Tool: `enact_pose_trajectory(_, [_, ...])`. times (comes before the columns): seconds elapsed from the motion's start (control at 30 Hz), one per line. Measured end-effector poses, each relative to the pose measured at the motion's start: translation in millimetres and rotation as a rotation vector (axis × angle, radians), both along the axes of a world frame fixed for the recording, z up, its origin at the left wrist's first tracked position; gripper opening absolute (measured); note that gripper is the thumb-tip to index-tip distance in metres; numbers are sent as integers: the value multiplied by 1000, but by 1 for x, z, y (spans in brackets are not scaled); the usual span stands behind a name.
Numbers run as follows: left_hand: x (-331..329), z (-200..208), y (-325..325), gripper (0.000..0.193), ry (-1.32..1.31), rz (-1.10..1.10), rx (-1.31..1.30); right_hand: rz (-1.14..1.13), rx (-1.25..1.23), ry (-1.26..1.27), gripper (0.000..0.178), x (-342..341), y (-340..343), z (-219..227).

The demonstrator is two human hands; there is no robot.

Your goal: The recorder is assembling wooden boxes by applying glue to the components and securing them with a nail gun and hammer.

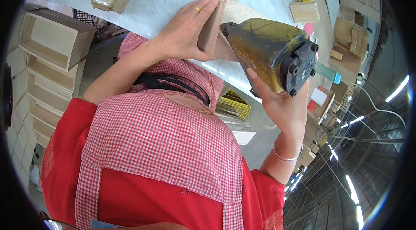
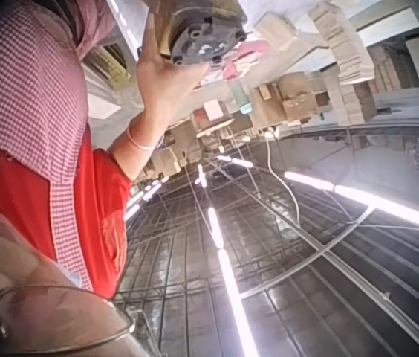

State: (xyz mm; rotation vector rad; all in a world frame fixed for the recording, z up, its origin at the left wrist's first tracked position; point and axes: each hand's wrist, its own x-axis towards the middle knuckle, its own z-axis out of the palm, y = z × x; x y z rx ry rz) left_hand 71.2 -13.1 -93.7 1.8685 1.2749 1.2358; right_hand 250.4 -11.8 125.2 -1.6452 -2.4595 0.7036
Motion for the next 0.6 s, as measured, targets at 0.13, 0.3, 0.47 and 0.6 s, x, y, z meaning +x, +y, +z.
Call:
enact_pose_trajectory(0.13, [1, -3, 5, 122, -42, -2, 71, -266, 56, 126, 23, 23, -7, 0])
enact_pose_trajectory(0.3, [-27, 31, 16, 117, -155, 23, 45, -721, 287, 269, 23, 100, -6, -2])
enact_pose_trajectory(0.47, [-70, 153, 42, 109, -211, 29, 154, -550, 624, -80, 39, 251, -27, -69])
enact_pose_trajectory(0.6, [-67, 237, 53, 98, 92, 9, 177, -762, 499, -204, 58, 236, -21, -109])
